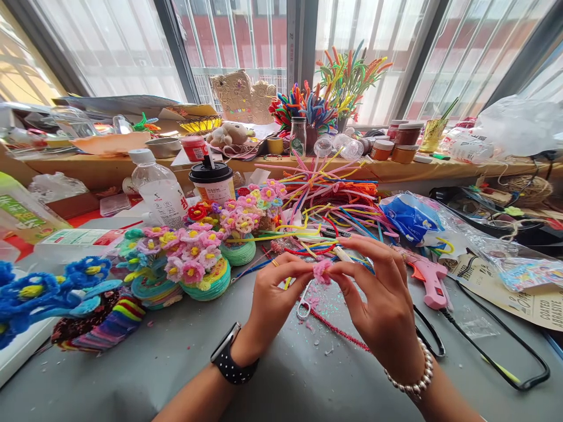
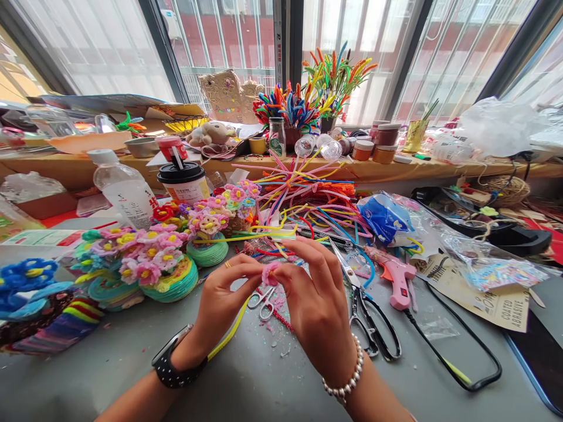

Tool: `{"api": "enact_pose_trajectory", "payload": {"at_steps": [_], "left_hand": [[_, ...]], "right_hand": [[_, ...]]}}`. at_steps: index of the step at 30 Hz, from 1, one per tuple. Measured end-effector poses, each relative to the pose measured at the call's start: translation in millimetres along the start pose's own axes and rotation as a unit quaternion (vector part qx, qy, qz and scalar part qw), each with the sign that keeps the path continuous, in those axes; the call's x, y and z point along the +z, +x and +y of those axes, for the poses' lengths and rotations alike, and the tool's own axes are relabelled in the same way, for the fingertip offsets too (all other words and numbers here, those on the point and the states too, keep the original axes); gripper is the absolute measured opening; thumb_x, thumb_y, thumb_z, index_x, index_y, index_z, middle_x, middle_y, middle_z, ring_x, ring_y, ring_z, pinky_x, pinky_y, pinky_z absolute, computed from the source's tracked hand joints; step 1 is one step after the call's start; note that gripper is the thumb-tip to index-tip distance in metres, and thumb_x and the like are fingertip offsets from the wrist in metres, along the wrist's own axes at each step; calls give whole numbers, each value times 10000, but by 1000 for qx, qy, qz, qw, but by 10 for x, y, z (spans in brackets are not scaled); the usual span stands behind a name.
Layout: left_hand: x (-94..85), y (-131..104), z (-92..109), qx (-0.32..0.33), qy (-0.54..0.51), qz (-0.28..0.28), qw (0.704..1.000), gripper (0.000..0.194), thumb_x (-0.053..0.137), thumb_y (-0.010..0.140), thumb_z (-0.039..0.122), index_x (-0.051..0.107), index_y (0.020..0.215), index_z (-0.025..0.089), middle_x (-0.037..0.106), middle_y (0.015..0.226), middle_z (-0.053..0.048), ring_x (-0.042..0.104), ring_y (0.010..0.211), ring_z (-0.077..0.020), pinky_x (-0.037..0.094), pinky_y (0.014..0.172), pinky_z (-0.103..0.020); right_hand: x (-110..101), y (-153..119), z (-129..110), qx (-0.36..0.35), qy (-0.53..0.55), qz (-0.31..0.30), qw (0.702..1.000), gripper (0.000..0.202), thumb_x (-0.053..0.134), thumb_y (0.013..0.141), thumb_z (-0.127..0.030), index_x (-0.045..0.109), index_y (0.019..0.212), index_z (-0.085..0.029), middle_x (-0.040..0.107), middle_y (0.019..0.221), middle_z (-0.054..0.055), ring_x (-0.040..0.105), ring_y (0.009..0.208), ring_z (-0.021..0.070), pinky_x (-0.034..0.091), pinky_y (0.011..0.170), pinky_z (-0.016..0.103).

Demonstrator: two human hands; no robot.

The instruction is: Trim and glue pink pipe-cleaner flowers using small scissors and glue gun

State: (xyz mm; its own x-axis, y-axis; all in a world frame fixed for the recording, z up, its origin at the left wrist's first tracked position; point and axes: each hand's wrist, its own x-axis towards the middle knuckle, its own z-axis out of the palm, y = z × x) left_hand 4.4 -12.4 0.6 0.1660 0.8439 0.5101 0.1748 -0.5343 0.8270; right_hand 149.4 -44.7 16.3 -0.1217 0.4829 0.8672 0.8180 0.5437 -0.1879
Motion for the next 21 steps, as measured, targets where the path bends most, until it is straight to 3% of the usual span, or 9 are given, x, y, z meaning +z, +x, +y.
{"api": "enact_pose_trajectory", "payload": {"at_steps": [10, 16, 19, 21], "left_hand": [[-2, 1, -3, -20, -5, -5, 1000, 99, 595, 704, 209, 685, 731, 180, 600, 678, -29, 532, 644, -127, 425, 597, -232], [-22, 0, -53, -138, -137, -20, 981, 119, 597, 702, 278, 641, 691, 168, 572, 674, -10, 481, 582, -102, 390, 545, -221], [-25, 2, -65, -191, -199, -42, 960, 156, 588, 709, 304, 633, 684, 156, 563, 643, -6, 469, 572, -95, 380, 546, -216], [-27, 7, -55, -200, -220, -64, 953, 182, 587, 708, 316, 637, 677, 144, 562, 622, -10, 469, 576, -99, 379, 562, -221]], "right_hand": [[-2, -10, -11, 20, 22, 12, 999, 102, 567, 757, -147, 634, 807, -204, 544, 1044, 54, 486, 1005, 219, 415, 849, 386], [-27, -10, 56, 129, 52, 35, 990, 145, 507, 795, -202, 631, 869, -185, 518, 1066, 77, 480, 1024, 221, 397, 862, 406], [-4, -4, 89, 177, 116, -33, 977, 141, 516, 791, -229, 644, 839, -196, 529, 1057, 73, 481, 1033, 224, 383, 882, 424], [12, 4, 92, 217, 198, -101, 951, 151, 525, 790, -264, 646, 867, -215, 526, 1085, 69, 469, 1058, 224, 391, 887, 414]]}}
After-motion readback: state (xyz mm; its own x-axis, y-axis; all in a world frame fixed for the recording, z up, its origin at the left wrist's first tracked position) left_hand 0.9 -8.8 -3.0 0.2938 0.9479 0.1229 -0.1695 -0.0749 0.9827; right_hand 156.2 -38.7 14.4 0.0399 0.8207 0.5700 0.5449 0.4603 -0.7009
